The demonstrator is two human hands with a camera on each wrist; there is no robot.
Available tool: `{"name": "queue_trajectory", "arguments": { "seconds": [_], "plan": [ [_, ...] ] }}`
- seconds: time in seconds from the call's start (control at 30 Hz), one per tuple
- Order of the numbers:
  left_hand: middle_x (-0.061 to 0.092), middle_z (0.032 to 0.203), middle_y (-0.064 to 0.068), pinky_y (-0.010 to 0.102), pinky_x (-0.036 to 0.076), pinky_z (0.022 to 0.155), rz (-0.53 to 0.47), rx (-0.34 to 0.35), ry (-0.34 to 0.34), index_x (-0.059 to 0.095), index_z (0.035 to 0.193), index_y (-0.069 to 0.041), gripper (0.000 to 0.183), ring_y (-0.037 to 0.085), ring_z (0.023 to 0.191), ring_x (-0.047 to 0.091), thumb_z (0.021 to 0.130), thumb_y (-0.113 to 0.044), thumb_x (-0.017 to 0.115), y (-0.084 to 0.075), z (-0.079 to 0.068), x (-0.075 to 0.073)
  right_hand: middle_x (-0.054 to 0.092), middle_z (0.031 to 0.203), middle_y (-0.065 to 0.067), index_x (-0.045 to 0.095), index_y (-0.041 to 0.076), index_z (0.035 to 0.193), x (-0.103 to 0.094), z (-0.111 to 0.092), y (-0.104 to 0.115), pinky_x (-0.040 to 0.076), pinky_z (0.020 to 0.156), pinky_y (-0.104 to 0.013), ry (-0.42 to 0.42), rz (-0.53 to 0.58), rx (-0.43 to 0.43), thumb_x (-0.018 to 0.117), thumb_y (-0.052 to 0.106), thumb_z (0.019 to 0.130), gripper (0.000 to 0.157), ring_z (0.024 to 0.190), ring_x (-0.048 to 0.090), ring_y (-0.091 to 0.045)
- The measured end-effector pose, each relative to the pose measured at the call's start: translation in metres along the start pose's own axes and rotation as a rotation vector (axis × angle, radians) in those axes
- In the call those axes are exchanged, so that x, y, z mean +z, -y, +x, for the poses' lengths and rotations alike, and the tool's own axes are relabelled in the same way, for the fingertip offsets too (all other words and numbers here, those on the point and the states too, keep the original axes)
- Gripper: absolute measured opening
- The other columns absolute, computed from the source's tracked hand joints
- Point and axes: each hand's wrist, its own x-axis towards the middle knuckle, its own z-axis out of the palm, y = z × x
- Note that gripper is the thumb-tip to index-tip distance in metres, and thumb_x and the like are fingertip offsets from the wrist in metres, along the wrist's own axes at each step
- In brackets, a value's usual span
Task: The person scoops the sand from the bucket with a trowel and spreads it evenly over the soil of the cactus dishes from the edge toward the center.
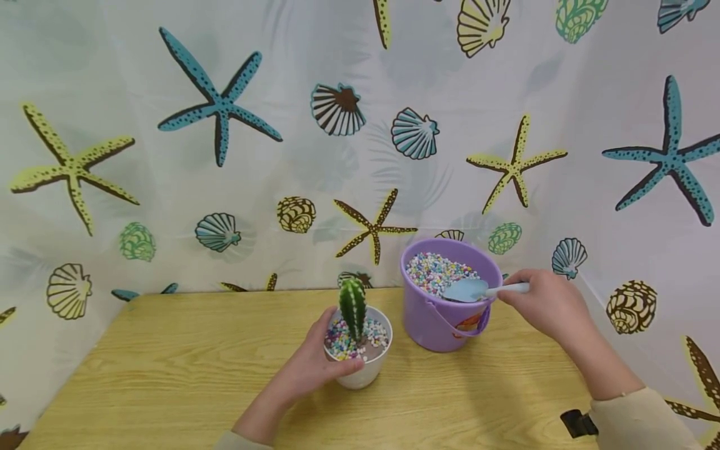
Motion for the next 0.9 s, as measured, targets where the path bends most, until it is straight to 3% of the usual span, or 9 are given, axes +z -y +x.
{"name": "queue_trajectory", "arguments": {
  "seconds": [0.4, 0.9],
  "plan": [
    [0.029, 0.173, 0.026, 0.068, 0.034, 0.124, 0.010, 0.013, 0.001, 0.018, 0.177, -0.012, 0.126, 0.048, 0.155, 0.039, 0.085, -0.043, 0.098, 0.002, 0.000, 0.000, 0.074, 0.101, -0.010, 0.079, -0.002, 0.125, 0.002, 0.010, 0.002, 0.045, 0.062, -0.036, 0.041, -0.003, 0.023, 0.075, 0.044, 0.104, 0.050, 0.079, 0.056, -0.025],
    [0.028, 0.173, 0.027, 0.069, 0.035, 0.123, 0.021, 0.017, -0.005, 0.017, 0.177, -0.012, 0.126, 0.049, 0.153, 0.041, 0.085, -0.042, 0.098, 0.001, 0.000, 0.000, 0.076, 0.123, -0.024, 0.079, -0.003, 0.125, 0.021, 0.021, 0.001, 0.051, 0.069, -0.041, 0.005, -0.008, 0.014, 0.074, 0.041, 0.105, 0.049, 0.098, 0.067, -0.035]
  ]
}}
